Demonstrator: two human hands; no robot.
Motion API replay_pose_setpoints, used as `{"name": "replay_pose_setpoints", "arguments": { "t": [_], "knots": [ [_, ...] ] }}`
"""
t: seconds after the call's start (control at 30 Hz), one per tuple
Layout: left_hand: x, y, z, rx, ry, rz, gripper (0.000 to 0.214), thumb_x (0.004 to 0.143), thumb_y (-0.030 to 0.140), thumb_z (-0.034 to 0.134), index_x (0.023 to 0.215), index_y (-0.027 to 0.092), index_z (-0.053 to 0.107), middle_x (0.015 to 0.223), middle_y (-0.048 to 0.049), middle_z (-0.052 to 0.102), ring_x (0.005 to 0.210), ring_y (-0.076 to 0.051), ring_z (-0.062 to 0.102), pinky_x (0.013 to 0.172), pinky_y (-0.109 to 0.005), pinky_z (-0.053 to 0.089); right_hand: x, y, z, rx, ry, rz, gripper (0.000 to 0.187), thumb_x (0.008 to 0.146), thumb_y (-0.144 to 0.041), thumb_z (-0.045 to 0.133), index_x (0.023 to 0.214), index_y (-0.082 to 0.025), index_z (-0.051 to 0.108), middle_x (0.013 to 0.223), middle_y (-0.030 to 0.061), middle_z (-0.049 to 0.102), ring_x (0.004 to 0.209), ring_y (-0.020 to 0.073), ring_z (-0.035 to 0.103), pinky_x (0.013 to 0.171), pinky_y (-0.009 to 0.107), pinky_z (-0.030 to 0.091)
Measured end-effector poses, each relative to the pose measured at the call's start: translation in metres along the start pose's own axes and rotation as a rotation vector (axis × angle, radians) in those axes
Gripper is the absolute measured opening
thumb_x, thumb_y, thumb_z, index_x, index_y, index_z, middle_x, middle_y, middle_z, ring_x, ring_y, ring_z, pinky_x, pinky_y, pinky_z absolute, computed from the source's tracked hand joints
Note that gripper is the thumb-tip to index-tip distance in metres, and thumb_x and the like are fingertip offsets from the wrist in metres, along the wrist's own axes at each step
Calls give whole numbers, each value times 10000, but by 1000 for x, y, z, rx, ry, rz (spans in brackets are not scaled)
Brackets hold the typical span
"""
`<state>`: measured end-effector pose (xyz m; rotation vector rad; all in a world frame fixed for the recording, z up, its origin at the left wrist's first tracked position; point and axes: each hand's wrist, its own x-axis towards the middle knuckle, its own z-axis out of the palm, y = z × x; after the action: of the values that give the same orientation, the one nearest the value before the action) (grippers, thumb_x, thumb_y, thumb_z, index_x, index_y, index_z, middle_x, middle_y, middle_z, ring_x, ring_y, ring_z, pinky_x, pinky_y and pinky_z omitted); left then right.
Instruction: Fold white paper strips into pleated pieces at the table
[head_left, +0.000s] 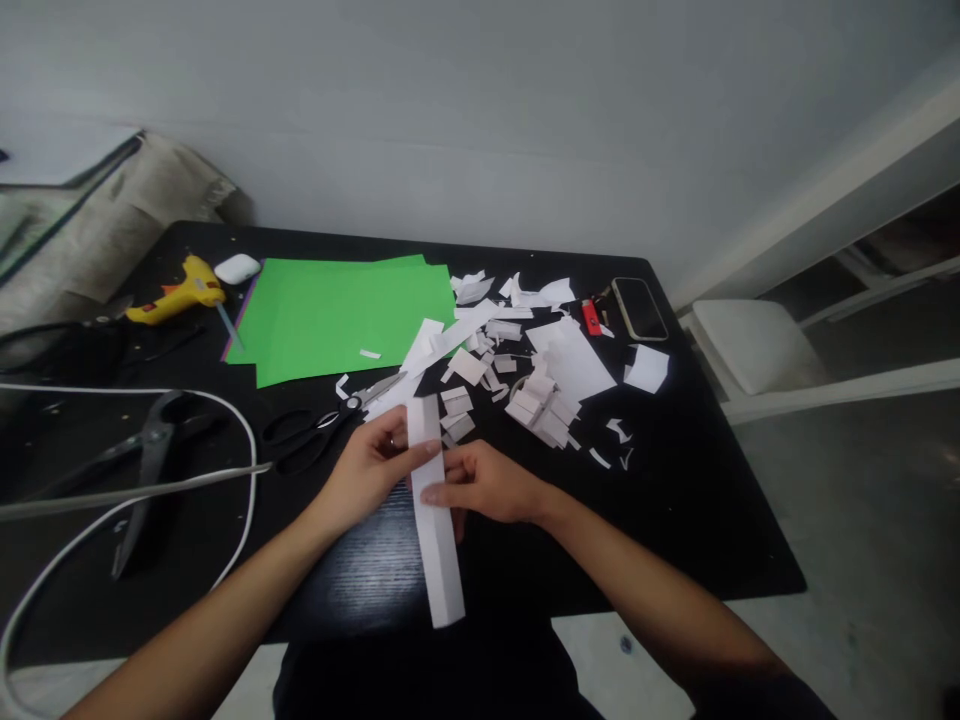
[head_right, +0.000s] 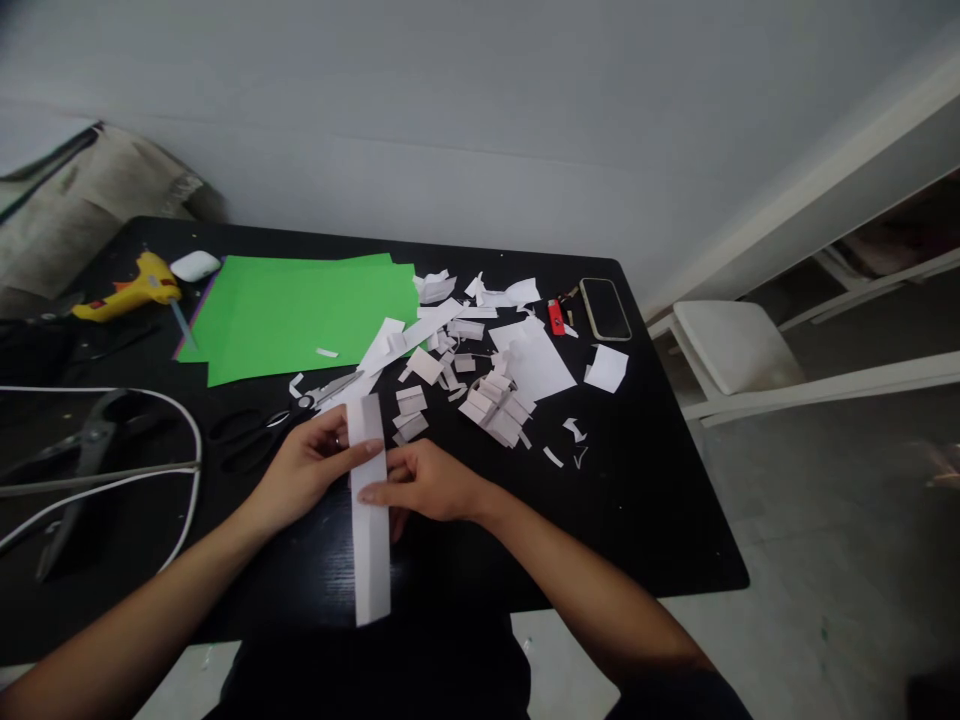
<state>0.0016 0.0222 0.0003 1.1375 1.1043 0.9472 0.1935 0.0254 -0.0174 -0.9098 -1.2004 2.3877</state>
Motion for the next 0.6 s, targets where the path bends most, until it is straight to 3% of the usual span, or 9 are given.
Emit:
{"name": "replay_pose_setpoints", "arguments": {
  "t": [0.2,0.33,0.4,0.6],
  "knots": [
    [2,-6,-7,197,151,76,198,771,358,851,777,190,745,674,3,673,565,-128,550,506,-236,414,-2,4,2,-19,-172,135,453,708,-507,897,843,-108,730,766,40,764,598,139,712,584,271,614],
    [1,-6,-5,182,164,89,204,766,353,851,738,198,721,646,5,676,548,-137,576,491,-243,426,1,5,9,34,-68,41,471,754,-535,860,954,-123,755,942,77,798,841,177,767,823,325,615],
    [-1,-5,-2,143,152,81,245,769,354,849,700,204,668,611,22,647,505,-126,554,468,-241,417,4,8,13,151,-6,-1,509,774,-560,840,997,-114,737,947,88,798,859,193,779,904,390,603],
    [-4,-7,3,122,106,134,309,768,360,857,665,206,611,568,44,563,449,-93,475,447,-236,382,12,20,16,254,21,13,546,798,-570,827,1009,-79,715,904,127,793,784,226,781,816,450,631]
  ]
}}
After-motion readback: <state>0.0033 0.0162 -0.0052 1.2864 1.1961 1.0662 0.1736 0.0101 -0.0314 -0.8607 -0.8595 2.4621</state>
